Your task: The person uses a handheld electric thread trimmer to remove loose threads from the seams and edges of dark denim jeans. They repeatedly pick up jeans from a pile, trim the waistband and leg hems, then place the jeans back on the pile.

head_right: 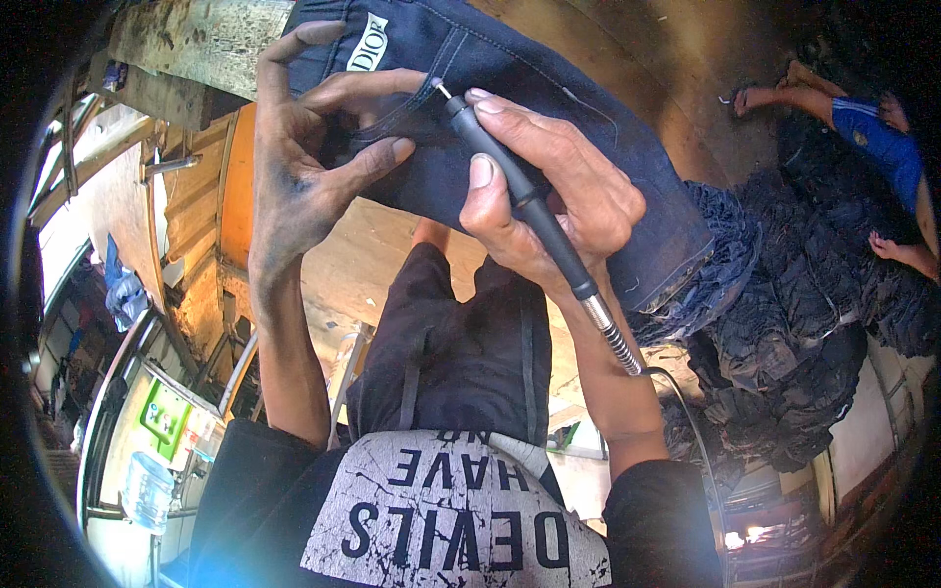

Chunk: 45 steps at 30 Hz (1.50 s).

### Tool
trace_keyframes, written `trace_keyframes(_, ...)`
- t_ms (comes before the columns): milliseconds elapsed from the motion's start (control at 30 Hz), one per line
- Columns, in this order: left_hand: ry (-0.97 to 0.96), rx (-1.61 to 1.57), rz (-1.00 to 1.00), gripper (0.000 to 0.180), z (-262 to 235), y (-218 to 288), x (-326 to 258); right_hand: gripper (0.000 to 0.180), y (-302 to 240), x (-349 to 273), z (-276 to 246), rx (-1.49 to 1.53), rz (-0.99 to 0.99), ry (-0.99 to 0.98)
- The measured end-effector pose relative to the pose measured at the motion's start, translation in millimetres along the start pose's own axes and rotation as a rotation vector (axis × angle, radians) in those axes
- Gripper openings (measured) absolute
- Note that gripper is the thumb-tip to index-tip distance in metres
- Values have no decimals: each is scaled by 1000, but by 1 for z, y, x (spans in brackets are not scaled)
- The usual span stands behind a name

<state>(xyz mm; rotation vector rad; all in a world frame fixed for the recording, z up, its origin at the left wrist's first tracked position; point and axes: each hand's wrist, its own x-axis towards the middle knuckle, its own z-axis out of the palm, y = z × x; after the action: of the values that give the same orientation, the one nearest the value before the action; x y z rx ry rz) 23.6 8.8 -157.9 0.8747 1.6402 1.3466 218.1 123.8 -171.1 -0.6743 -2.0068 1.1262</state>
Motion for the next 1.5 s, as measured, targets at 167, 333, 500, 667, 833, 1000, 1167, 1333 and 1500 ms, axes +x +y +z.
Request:
trace_keyframes(167, -8, 43, -2, 92, 0, 0, 1, 32, -1, 1, 0, 6, 61, 20)
trace_keyframes(333, -10, 110, 39, 91, -2, -1, 1, 33, -2, 1, 3, -22, 46, 44)
trace_keyframes(500, -13, 106, 90, 91, -3, -4, 5, 32, -2, 3, 2, -41, 78, 37)
trace_keyframes(667, -46, 130, 64, 90, -3, 1, 3, 30, -3, 4, 2, -65, 106, 47)
trace_keyframes(833, -18, 186, 101, 89, -1, -1, 4, 30, -4, 5, 2, -52, 135, 58)
trace_keyframes(1000, -29, 186, 72, 87, -2, 0, 3, 30, -4, 5, 3, -49, 146, 73)
trace_keyframes(1167, -38, 258, 88, 85, -3, 5, 3, 32, 3, 6, 6, -8, 139, 116)
trace_keyframes(1333, -62, 252, 31, 84, -3, 7, 3, 31, 8, 2, 9, 14, 142, 131)
trace_keyframes(1500, -71, 207, 48, 82, -1, 5, 5, 31, 9, 2, 12, 74, 199, 153)
